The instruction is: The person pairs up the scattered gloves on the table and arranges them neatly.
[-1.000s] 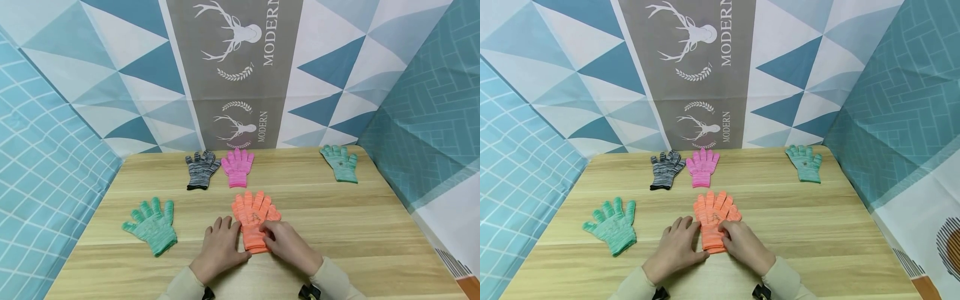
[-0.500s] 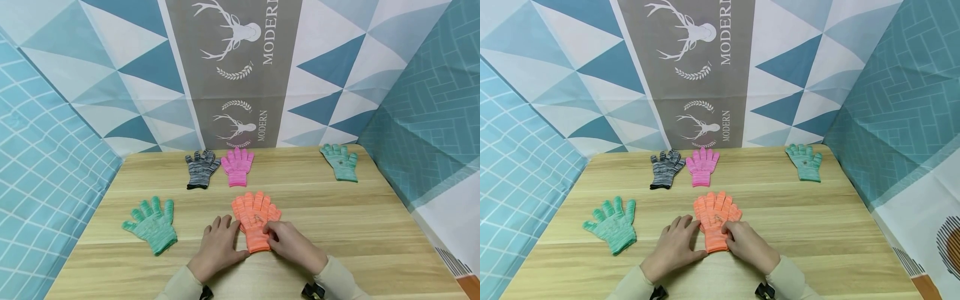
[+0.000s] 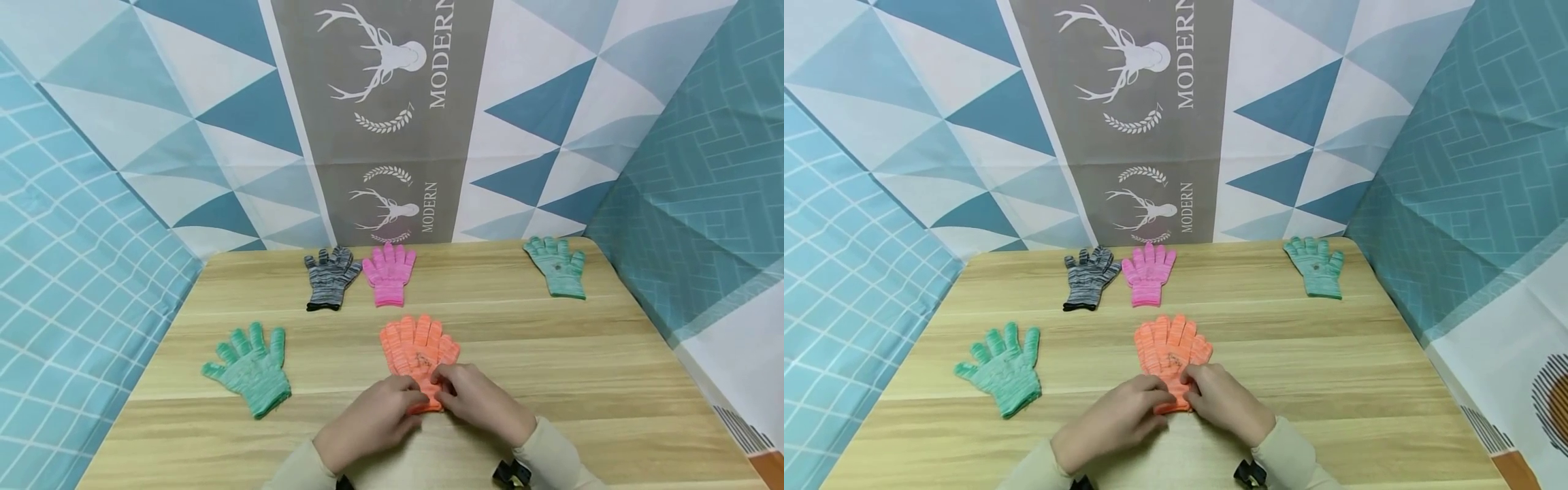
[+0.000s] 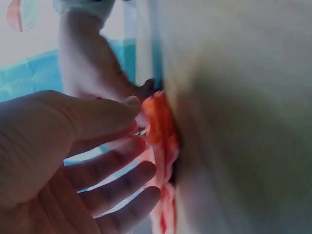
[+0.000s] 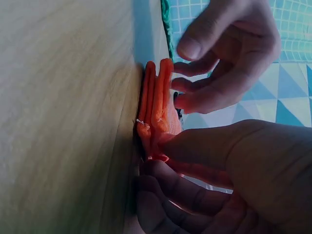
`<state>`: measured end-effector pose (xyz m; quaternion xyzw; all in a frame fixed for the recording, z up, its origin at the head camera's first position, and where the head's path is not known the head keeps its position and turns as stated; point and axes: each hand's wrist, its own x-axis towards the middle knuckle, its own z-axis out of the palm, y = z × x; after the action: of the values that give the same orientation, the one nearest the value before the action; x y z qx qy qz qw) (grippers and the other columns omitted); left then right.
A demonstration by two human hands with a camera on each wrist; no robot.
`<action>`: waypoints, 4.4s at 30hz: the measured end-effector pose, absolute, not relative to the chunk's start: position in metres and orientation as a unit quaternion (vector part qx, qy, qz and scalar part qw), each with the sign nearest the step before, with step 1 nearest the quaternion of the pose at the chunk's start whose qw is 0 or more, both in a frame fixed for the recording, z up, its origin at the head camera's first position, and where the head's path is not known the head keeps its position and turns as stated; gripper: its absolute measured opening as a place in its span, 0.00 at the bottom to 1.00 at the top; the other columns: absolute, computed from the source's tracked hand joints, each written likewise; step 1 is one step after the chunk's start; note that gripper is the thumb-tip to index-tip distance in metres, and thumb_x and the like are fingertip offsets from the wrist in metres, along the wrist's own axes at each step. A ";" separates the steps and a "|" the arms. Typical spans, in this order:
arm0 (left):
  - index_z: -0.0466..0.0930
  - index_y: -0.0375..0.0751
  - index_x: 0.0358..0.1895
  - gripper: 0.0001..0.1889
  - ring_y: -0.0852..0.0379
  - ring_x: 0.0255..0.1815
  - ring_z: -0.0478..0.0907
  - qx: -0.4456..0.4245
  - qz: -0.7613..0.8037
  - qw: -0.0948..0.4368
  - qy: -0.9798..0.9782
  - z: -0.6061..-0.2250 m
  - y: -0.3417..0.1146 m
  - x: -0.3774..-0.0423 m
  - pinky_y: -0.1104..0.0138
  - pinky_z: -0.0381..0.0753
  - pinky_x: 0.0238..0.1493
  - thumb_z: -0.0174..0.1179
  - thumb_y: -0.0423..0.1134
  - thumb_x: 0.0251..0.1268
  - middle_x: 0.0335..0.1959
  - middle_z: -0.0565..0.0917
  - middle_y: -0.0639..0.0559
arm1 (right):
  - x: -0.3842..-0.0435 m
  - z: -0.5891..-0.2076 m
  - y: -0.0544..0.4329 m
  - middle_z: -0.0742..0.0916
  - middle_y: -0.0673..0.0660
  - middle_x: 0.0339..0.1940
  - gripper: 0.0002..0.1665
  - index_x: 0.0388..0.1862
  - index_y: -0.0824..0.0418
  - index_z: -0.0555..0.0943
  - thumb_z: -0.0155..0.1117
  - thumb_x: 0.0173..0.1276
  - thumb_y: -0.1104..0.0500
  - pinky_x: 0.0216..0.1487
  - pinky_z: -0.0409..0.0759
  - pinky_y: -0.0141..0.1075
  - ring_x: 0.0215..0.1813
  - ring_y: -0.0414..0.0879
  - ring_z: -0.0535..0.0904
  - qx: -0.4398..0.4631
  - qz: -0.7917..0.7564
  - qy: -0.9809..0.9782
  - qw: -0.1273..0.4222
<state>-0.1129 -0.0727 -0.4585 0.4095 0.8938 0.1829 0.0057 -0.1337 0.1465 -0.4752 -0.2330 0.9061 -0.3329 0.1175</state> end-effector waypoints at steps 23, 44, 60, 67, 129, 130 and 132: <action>0.91 0.52 0.46 0.08 0.68 0.41 0.79 0.428 0.165 0.003 0.889 -0.473 -0.065 -0.113 0.75 0.80 0.45 0.64 0.35 0.72 0.39 0.84 0.61 | -0.170 -0.485 0.167 0.81 0.52 0.31 0.12 0.49 0.67 0.84 0.68 0.71 0.62 0.31 0.76 0.33 0.31 0.40 0.74 -0.093 -0.337 0.937 -0.014; 0.90 0.54 0.45 0.09 0.69 0.42 0.80 0.435 0.158 0.006 0.887 -0.471 -0.065 -0.114 0.76 0.80 0.47 0.65 0.35 0.70 0.39 0.84 0.63 | -0.195 -0.483 0.164 0.88 0.50 0.31 0.04 0.33 0.56 0.86 0.70 0.68 0.64 0.34 0.81 0.34 0.33 0.38 0.80 -0.101 -0.325 0.940 -0.010; 0.91 0.54 0.44 0.09 0.68 0.40 0.79 0.451 0.150 -0.015 0.880 -0.472 -0.065 -0.114 0.77 0.79 0.45 0.66 0.34 0.69 0.38 0.84 0.63 | -0.201 -0.479 0.170 0.89 0.53 0.33 0.10 0.34 0.60 0.87 0.62 0.70 0.70 0.32 0.79 0.35 0.31 0.41 0.80 -0.099 -0.328 0.940 0.008; 0.91 0.53 0.44 0.09 0.68 0.39 0.79 0.450 0.147 -0.008 0.881 -0.471 -0.066 -0.115 0.77 0.79 0.44 0.66 0.33 0.69 0.37 0.84 0.63 | -0.203 -0.483 0.171 0.91 0.55 0.38 0.08 0.33 0.58 0.91 0.68 0.70 0.67 0.43 0.86 0.43 0.43 0.48 0.87 -0.119 -0.303 0.945 0.009; 0.92 0.52 0.45 0.11 0.68 0.42 0.79 0.456 0.160 0.001 0.876 -0.473 -0.067 -0.117 0.78 0.79 0.46 0.67 0.31 0.67 0.39 0.84 0.61 | -0.248 -0.467 0.151 0.87 0.55 0.31 0.03 0.40 0.63 0.88 0.69 0.71 0.64 0.24 0.74 0.33 0.22 0.41 0.75 -0.104 -0.358 0.923 0.098; 0.92 0.52 0.45 0.11 0.68 0.42 0.79 0.455 0.161 0.003 0.876 -0.474 -0.067 -0.116 0.78 0.79 0.46 0.66 0.31 0.67 0.39 0.84 0.61 | -0.248 -0.469 0.151 0.88 0.55 0.30 0.03 0.39 0.63 0.88 0.69 0.71 0.64 0.25 0.74 0.33 0.22 0.41 0.75 -0.105 -0.357 0.923 0.100; 0.91 0.52 0.45 0.11 0.68 0.42 0.79 0.454 0.164 0.008 0.876 -0.475 -0.067 -0.116 0.77 0.79 0.46 0.66 0.32 0.68 0.39 0.84 0.61 | -0.248 -0.471 0.151 0.87 0.55 0.30 0.03 0.38 0.63 0.88 0.69 0.71 0.64 0.26 0.75 0.33 0.23 0.41 0.75 -0.108 -0.355 0.923 0.106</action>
<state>-0.1163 -0.0668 -0.4747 0.4541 0.8758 0.1635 0.0080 -0.2482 0.1505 -0.4714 -0.1076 0.9227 -0.3548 0.1055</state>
